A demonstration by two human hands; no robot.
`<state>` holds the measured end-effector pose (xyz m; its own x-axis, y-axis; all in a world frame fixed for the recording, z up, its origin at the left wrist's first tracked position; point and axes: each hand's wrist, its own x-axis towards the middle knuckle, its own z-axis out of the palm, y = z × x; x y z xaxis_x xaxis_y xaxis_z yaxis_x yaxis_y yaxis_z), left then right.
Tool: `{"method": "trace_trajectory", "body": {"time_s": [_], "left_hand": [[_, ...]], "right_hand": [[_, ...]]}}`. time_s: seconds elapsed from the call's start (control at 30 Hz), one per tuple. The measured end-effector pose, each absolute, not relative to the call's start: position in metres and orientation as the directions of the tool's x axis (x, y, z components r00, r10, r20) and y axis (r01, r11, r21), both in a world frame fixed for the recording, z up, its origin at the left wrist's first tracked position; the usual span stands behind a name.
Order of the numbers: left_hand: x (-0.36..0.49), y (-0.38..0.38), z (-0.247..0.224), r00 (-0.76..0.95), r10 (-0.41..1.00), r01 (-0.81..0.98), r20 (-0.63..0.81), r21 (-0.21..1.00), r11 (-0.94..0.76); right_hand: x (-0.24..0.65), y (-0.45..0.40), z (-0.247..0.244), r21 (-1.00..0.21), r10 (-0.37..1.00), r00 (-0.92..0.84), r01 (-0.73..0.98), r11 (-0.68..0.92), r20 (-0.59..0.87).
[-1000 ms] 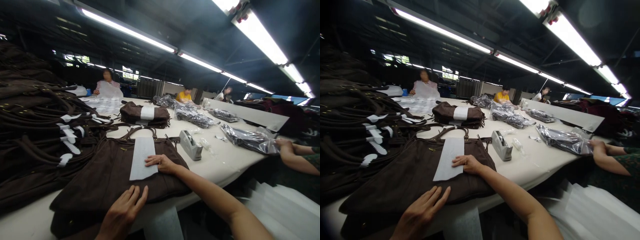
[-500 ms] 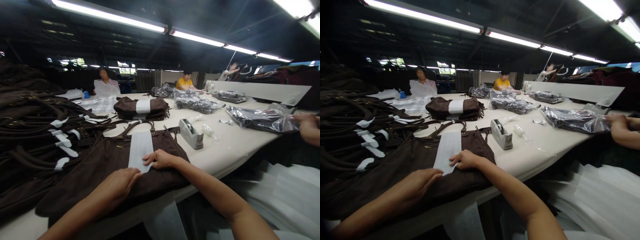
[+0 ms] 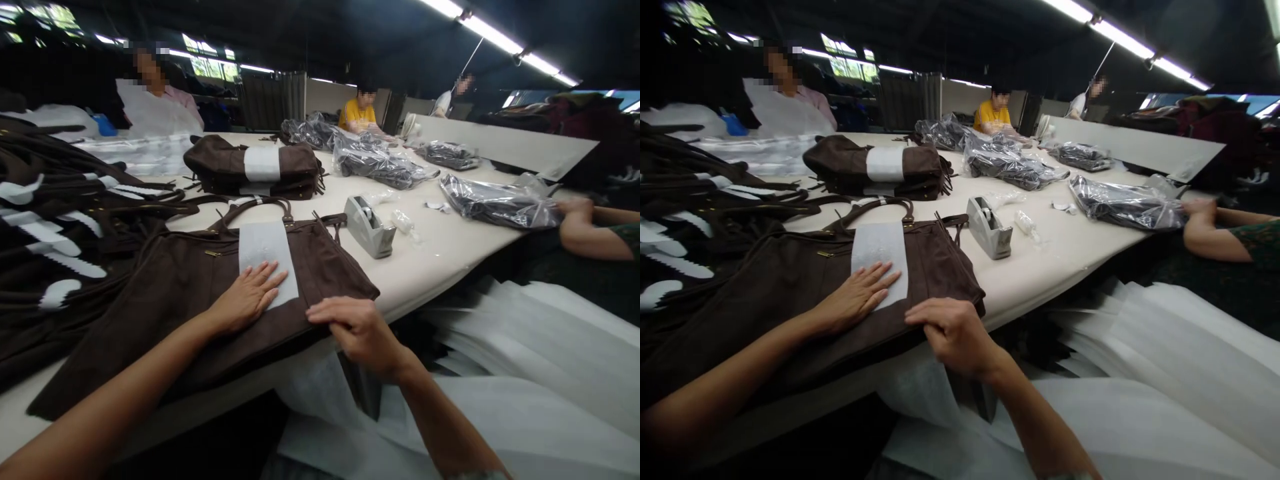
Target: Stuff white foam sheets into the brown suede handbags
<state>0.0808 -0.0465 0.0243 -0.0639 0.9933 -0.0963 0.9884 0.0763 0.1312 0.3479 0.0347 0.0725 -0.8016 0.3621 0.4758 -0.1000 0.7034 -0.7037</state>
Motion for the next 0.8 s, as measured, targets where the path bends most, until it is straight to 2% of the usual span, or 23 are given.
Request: {"method": "trace_trajectory", "body": {"time_s": [0.03,0.1,0.17,0.23,0.3,0.37,0.47,0.6,0.7,0.8], "left_hand": [[0.081,-0.046,0.025,-0.056,0.994,0.989,-0.095,0.129,0.068],[0.08,-0.045,0.026,-0.043,0.995,0.991,-0.093,0.125,0.054],[0.08,-0.044,0.025,-0.041,0.995,0.991,-0.094,0.121,0.052],[0.081,-0.044,0.026,-0.047,0.994,0.991,-0.099,0.122,0.059],[0.082,-0.044,0.028,-0.057,0.993,0.989,-0.105,0.133,0.071],[0.083,-0.046,0.03,-0.055,0.993,0.984,-0.101,0.163,0.071],[0.084,-0.049,0.033,-0.024,0.996,0.972,-0.08,0.231,0.042],[0.085,-0.057,0.036,-0.011,0.997,0.949,-0.071,0.313,0.033],[0.087,-0.063,0.043,0.007,0.993,0.93,-0.117,0.365,0.036],[0.091,-0.066,0.049,0.029,0.987,0.925,-0.155,0.377,0.032]], "right_hand": [[0.369,0.022,0.07,-0.754,0.417,-0.751,-0.16,0.637,0.512],[0.405,-0.003,0.057,-0.86,0.598,-0.655,-0.163,0.484,0.461],[0.425,-0.026,0.033,-0.957,0.799,-0.541,-0.039,0.287,0.261],[0.427,-0.048,0.003,-0.995,0.865,-0.501,0.062,0.072,0.031],[0.414,-0.071,-0.023,-0.985,0.819,-0.551,0.142,-0.096,-0.159],[0.393,-0.093,-0.041,-0.958,0.736,-0.613,0.211,-0.196,-0.286],[0.362,-0.121,-0.044,-0.941,0.662,-0.67,0.26,-0.216,-0.337],[0.344,-0.125,-0.006,-0.935,0.589,-0.728,0.299,-0.188,-0.352],[0.35,-0.104,0.043,-0.931,0.517,-0.778,0.254,-0.261,-0.357],[0.356,-0.076,0.09,-0.929,0.511,-0.789,0.202,-0.311,-0.343]]}}
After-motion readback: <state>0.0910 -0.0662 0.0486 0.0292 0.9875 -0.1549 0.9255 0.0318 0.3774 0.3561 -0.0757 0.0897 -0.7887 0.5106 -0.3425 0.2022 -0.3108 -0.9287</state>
